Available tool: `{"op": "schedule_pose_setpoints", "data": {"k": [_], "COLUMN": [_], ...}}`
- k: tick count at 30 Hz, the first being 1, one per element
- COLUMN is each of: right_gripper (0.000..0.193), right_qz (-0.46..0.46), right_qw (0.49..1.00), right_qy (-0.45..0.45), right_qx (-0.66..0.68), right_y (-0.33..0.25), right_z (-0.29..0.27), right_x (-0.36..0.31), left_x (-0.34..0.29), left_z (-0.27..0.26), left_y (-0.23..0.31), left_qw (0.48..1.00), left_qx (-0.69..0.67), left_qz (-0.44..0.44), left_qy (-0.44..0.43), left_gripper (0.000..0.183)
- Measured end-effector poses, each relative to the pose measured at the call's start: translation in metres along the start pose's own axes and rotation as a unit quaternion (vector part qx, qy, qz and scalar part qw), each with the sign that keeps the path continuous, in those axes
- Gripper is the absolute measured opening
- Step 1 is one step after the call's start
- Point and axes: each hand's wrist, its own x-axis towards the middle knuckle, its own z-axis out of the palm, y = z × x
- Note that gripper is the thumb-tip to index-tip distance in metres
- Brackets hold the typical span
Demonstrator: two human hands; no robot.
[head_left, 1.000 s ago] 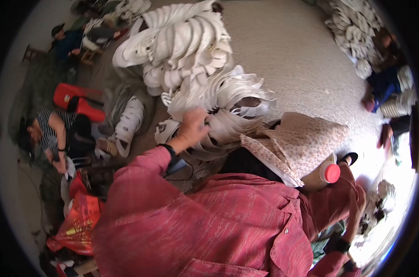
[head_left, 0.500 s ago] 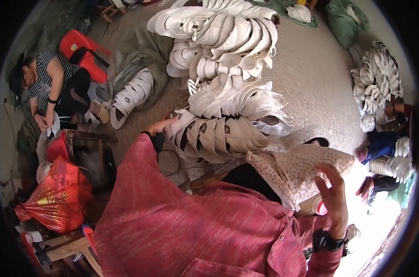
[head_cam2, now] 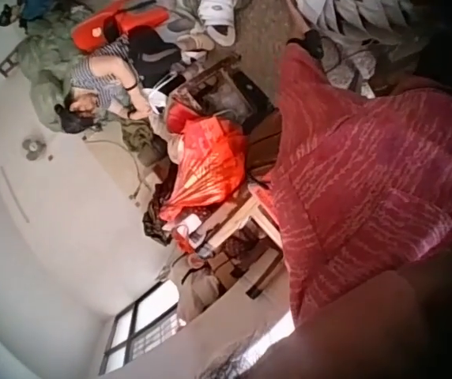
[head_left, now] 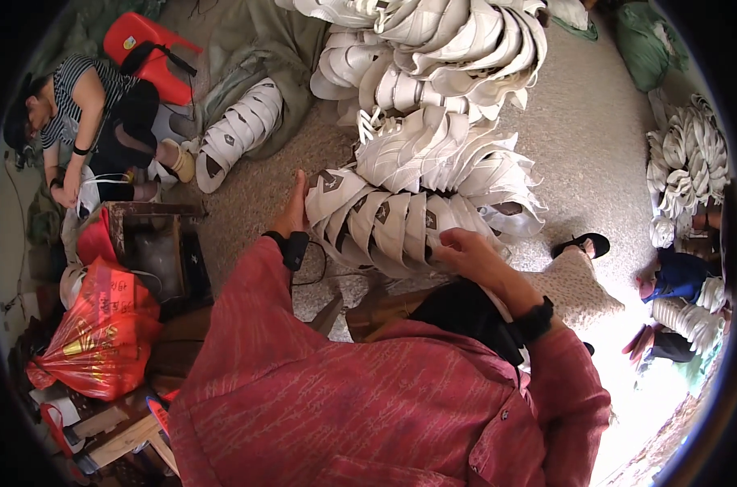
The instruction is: The recorder is gathering and bundling together multiple white shoe upper components using a strip of material.
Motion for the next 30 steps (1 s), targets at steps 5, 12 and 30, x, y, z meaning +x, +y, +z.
{"op": "schedule_pose_setpoints", "data": {"k": [5,12,30], "right_gripper": [0.044,0.042,0.029], "right_qz": [0.019,0.042,0.072], "right_qw": [0.999,0.986,0.903], "right_qy": [-0.010,0.059,-0.054], "right_qx": [0.040,0.151,0.420], "right_y": [0.011,0.012,0.025], "right_z": [0.042,0.065,0.053], "right_x": [0.031,0.044,0.075], "left_x": [0.022,0.000,-0.051], "left_z": [-0.053,0.009,0.059], "left_y": [-0.022,-0.010,-0.065], "left_qw": [0.999,0.987,0.988], "left_qx": [0.007,-0.003,-0.066], "left_qz": [-0.043,-0.160,0.093], "left_qy": [0.032,-0.033,-0.108], "left_gripper": [0.070,0.052,0.056]}}
